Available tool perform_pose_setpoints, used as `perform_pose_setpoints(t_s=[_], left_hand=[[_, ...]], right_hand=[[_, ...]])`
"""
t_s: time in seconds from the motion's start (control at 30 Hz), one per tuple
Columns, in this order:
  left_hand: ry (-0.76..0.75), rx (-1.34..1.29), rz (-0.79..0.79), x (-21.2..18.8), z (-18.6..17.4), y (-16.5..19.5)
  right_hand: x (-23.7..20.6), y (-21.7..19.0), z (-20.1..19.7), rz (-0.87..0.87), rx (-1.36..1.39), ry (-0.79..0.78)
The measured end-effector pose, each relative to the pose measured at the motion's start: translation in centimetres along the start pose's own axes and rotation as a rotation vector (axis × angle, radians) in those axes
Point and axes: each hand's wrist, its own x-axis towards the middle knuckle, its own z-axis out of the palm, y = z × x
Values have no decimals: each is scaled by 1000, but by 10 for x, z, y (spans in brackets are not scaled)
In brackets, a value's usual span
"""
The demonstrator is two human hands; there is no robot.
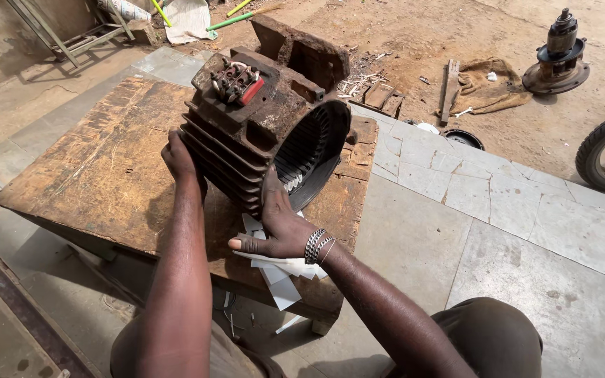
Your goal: The person kneels at a low wooden workbench and inserts thin white insulation strips one at a time into the slots of a large rusted electric motor stator housing, pressing each strip down into the slot grooves by hand and repositioning the housing between strips.
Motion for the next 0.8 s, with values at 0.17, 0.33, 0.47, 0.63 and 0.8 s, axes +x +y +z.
perform_pose_setpoints(t_s=[0.17, 0.33, 0.47, 0.63, 0.8], left_hand=[[42, -143, 156, -52, -14, -28], [120, -38, 266, -70, -26, -24], [88, 23, 225, -44, -19, -4], [11, 204, -51, 12, 14, 34], [-201, 324, -12, 28, 64, 53]], right_hand=[[-38, 35, -47, -104, 107, -224], [-41, 33, -54, -91, 366, -212], [-34, 10, -25, -37, 400, -69], [27, -16, 11, -171, 81, 46], [65, -35, 2, -88, -42, 13]])
